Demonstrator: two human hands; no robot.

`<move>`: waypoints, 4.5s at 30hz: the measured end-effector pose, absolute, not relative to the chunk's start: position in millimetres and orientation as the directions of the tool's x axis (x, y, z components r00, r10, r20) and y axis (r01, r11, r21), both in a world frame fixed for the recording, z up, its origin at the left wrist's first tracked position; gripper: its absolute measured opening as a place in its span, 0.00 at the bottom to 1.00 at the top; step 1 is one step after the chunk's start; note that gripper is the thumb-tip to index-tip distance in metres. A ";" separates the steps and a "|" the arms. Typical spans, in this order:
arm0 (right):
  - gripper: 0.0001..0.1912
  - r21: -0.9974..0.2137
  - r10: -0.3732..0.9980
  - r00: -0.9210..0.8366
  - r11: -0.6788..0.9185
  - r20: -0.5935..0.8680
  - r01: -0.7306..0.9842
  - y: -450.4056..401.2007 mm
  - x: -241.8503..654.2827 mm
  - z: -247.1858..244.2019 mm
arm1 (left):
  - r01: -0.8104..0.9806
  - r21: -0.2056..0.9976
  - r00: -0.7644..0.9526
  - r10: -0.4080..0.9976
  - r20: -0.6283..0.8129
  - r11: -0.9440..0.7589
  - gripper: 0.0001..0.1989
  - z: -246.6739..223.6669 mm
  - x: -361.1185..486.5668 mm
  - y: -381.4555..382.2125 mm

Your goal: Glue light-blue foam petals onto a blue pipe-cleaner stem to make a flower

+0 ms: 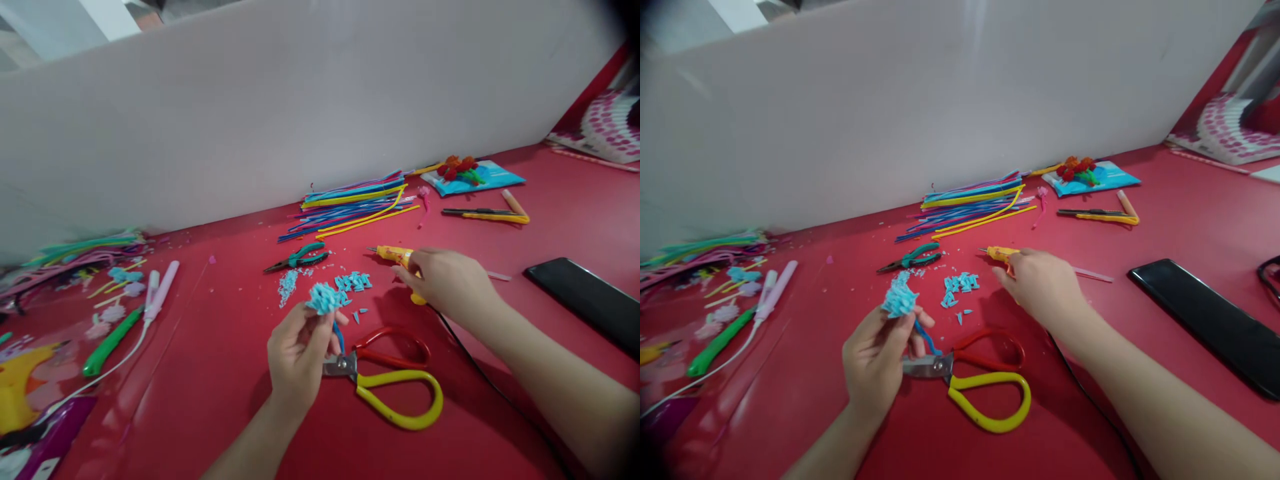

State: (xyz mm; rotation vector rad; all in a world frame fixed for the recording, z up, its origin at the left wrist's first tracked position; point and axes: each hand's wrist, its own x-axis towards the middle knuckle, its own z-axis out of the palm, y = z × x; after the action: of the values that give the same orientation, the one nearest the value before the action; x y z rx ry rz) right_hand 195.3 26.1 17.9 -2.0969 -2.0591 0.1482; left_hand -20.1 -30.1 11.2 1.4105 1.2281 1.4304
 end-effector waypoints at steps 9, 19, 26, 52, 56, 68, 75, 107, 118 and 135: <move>0.23 -0.182 0.988 0.096 -0.117 -0.118 0.976 48.7 218.4 -5.4 | -0.298 0.944 0.030 0.990 -0.141 0.144 0.07 13.9 -20.7 -17.5; 0.18 -0.924 0.995 0.069 -0.092 -0.072 0.372 42.3 210.2 4.5 | -0.451 0.867 0.101 0.977 -0.187 0.212 0.06 10.2 -23.9 -10.6; 0.13 -0.894 0.948 -0.247 -0.280 -0.200 -0.350 7.9 183.9 24.0 | -0.470 0.846 0.091 0.968 -0.235 0.250 0.06 9.6 -26.5 -6.2; 0.07 -0.848 0.934 -0.293 0.319 0.205 0.422 -29.7 160.3 12.5 | -0.454 0.870 -0.017 0.974 -0.226 0.193 0.09 8.0 -21.6 -10.4; 0.08 -0.848 0.940 -0.285 0.301 0.187 0.436 -29.7 159.9 13.2 | -0.454 0.869 -0.016 0.974 -0.227 0.195 0.09 8.3 -21.4 -10.9; 0.09 -0.838 0.942 -0.278 0.303 0.190 0.454 -29.5 160.1 14.1 | -0.446 0.873 -0.023 0.972 -0.233 0.199 0.09 8.6 -21.5 -11.6; 0.10 -0.840 0.947 -0.260 0.291 0.187 0.458 -29.6 160.0 12.3 | -0.448 0.871 -0.028 0.971 -0.237 0.200 0.09 10.0 -21.2 -10.8; 0.11 -0.863 0.976 -0.173 0.199 0.132 0.463 -22.0 158.2 15.6 | -0.436 0.882 -0.080 0.968 -0.237 0.180 0.08 8.3 -23.8 -9.2; 0.18 -0.609 0.996 -0.022 -0.035 -0.086 0.792 32.3 196.1 1.3 | -0.421 0.884 -0.079 0.963 -0.257 0.202 0.07 7.7 -26.6 -5.8; 0.19 -0.041 0.987 -0.132 0.136 0.088 0.990 22.2 182.4 12.6 | -0.343 0.912 0.024 0.973 -0.231 0.225 0.07 -0.3 -19.2 -5.7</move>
State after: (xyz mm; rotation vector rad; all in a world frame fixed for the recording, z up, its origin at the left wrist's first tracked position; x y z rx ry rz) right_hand 182.4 22.2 12.6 -2.0046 -2.2957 -0.0407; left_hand -19.2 -5.7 -0.3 0.7767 1.0629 1.1959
